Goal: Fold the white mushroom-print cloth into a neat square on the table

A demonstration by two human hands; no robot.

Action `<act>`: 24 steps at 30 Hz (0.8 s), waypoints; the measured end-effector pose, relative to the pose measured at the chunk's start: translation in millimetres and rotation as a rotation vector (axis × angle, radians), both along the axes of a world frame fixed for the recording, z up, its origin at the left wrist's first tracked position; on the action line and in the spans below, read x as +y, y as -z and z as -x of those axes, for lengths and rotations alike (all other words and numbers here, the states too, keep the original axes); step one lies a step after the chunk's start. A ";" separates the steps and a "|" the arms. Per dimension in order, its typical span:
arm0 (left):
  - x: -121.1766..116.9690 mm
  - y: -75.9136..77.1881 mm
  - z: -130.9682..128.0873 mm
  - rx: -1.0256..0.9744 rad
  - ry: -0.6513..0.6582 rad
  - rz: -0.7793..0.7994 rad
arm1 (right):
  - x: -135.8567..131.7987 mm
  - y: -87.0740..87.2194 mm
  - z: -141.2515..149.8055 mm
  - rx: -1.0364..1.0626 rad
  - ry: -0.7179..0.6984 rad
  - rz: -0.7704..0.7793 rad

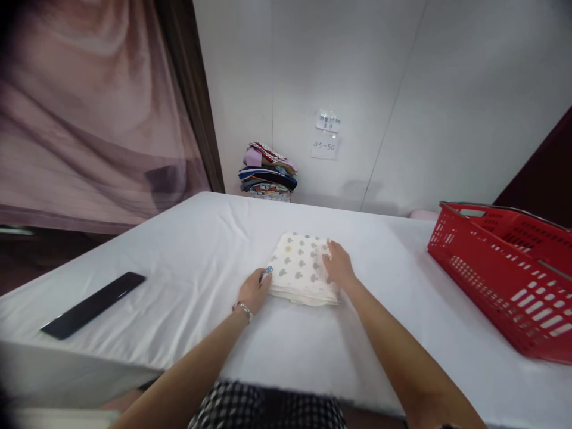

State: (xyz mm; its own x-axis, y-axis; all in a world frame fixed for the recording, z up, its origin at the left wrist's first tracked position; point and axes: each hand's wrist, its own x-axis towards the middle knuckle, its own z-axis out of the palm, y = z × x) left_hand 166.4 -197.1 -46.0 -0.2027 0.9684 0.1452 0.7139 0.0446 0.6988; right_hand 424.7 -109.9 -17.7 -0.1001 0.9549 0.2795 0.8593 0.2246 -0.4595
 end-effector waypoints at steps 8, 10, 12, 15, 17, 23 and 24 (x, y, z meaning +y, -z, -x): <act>-1.5 2.3 2.3 0.062 -0.017 0.041 | -51.0 15.7 23.6 -0.416 -0.086 0.136; 0.2 -4.0 1.8 0.079 -0.028 0.089 | -50.3 16.8 23.2 -0.430 -0.082 0.141; 4.7 -15.2 -2.0 0.127 -0.040 0.111 | -49.2 16.6 22.7 -0.432 -0.079 0.139; 17.2 -32.9 -15.9 0.274 -0.001 0.006 | -48.7 16.8 22.5 -0.429 -0.064 0.139; 28.1 -37.6 -27.6 0.367 0.101 -0.099 | -48.9 18.0 22.4 -0.427 -0.061 0.126; 53.2 -12.6 -38.7 0.454 0.264 0.186 | -49.9 22.2 20.6 -0.412 -0.061 0.132; 54.6 -8.6 -37.5 0.452 0.262 0.206 | -50.1 21.5 20.6 -0.410 -0.064 0.136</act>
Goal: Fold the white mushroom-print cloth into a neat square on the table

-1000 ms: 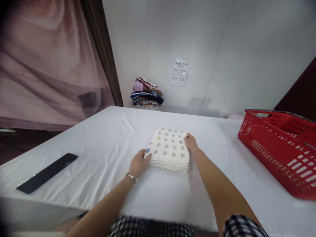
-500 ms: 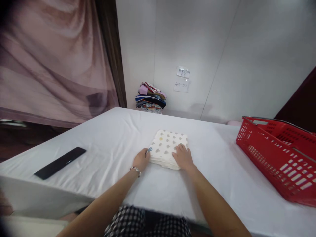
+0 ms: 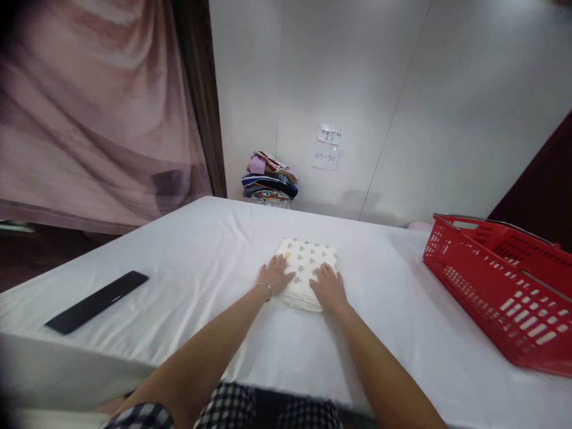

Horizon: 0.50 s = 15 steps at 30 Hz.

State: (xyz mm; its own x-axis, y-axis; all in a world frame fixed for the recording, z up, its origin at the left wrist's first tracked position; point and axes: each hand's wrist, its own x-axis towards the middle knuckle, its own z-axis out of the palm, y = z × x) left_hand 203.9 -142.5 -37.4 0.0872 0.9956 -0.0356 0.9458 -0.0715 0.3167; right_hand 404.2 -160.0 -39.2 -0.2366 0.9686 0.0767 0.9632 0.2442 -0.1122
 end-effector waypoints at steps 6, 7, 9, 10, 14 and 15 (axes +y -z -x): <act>-2.4 -1.8 2.9 0.012 -0.003 0.012 | 12.3 -25.4 10.9 -0.054 -0.044 0.066; -2.9 -3.5 2.5 0.016 -0.001 0.018 | 18.4 -30.7 13.7 -0.053 -0.044 0.048; -3.0 -5.4 1.7 0.023 -0.001 0.027 | 32.8 -36.9 17.1 -0.028 -0.023 -0.016; -2.8 -5.3 1.4 0.026 -0.004 0.030 | 40.3 -37.0 17.1 -0.013 0.005 -0.034; -2.5 0.0 1.6 0.018 -0.002 0.013 | 62.5 -19.4 8.6 0.008 0.165 0.053; -3.0 1.5 2.1 0.012 0.003 0.003 | 65.3 -13.5 6.0 0.006 0.181 0.070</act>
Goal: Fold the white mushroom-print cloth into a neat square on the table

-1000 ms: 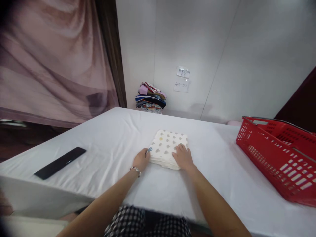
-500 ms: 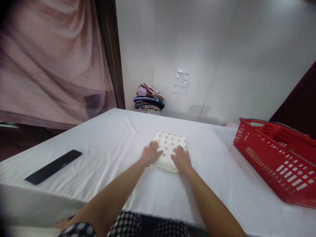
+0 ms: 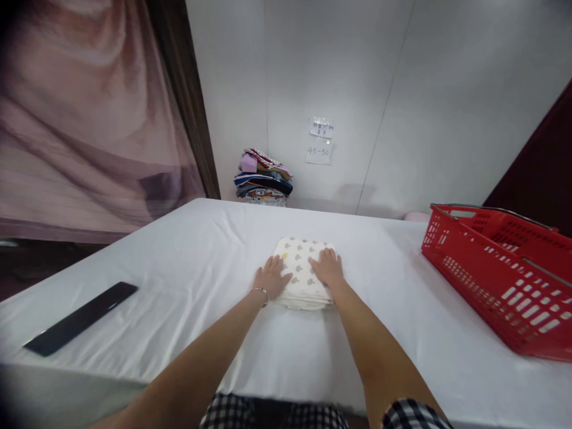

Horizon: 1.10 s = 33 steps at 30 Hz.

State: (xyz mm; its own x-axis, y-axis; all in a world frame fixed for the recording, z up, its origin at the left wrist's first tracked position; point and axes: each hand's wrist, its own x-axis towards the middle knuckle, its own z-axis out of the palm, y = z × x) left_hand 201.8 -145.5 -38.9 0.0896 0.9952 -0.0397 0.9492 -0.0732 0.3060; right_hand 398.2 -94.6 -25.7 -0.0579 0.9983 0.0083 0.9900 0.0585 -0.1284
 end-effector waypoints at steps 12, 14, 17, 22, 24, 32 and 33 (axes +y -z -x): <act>43.0 -38.6 -13.7 0.012 0.050 -0.006 | 3.6 15.8 -5.9 0.000 -0.030 -0.068; 55.8 -36.2 -15.0 0.024 0.071 -0.046 | 4.0 16.3 -6.4 0.001 -0.028 -0.067; 66.9 -19.7 -10.1 -0.007 0.011 0.018 | 3.8 15.9 -6.5 -0.005 -0.045 -0.070; 70.3 -0.8 -1.8 -0.059 -0.008 0.030 | 3.4 16.0 -6.7 0.001 -0.061 -0.086; 70.4 -2.1 -1.4 -0.069 -0.001 0.032 | 3.8 17.0 -7.1 0.007 -0.060 -0.091; 64.2 -3.0 6.4 -0.080 0.040 0.070 | 5.4 16.1 -6.5 -0.006 -0.040 -0.058; 61.1 -1.5 9.0 -0.081 0.043 0.074 | 5.5 15.6 -6.4 -0.004 -0.038 -0.052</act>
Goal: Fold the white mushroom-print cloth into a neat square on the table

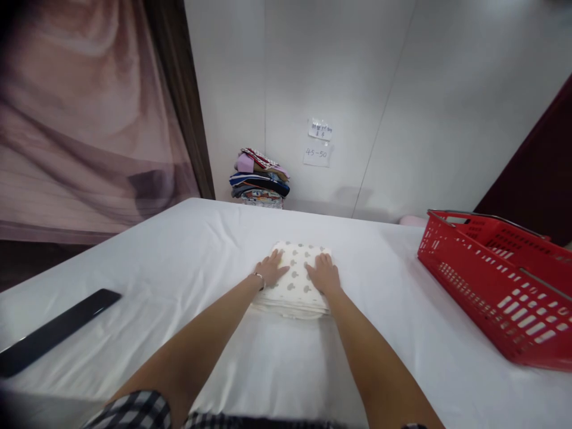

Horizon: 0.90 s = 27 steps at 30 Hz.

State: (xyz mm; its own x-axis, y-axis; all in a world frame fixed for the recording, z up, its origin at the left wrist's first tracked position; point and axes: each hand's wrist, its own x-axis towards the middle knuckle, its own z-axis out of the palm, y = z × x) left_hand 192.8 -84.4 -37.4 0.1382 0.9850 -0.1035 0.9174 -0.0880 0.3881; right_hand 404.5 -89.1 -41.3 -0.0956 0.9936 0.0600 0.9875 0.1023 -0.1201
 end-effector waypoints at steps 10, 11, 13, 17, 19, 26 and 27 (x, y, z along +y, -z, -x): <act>-71.7 5.3 18.7 0.001 0.018 -0.053 | -2.8 -5.6 -0.7 0.073 -0.005 0.040; -79.2 7.3 18.8 -0.021 -0.005 -0.090 | -3.2 -6.4 -1.1 0.076 -0.008 0.038; -89.8 11.2 18.3 -0.060 -0.046 -0.157 | -3.6 -9.1 -2.7 0.081 -0.021 0.039; -94.9 13.7 17.4 -0.102 -0.081 -0.207 | -7.3 -19.6 -6.6 0.115 -0.046 0.099; -93.6 12.8 17.9 -0.140 -0.102 -0.217 | -14.5 -25.1 -7.5 0.148 -0.041 0.138; -93.9 15.1 22.0 -0.346 -0.188 -0.240 | -77.6 -11.0 -9.1 0.224 -0.078 0.077; -95.1 15.9 22.8 -0.377 -0.207 -0.233 | -86.8 -5.5 -10.5 0.250 -0.085 0.040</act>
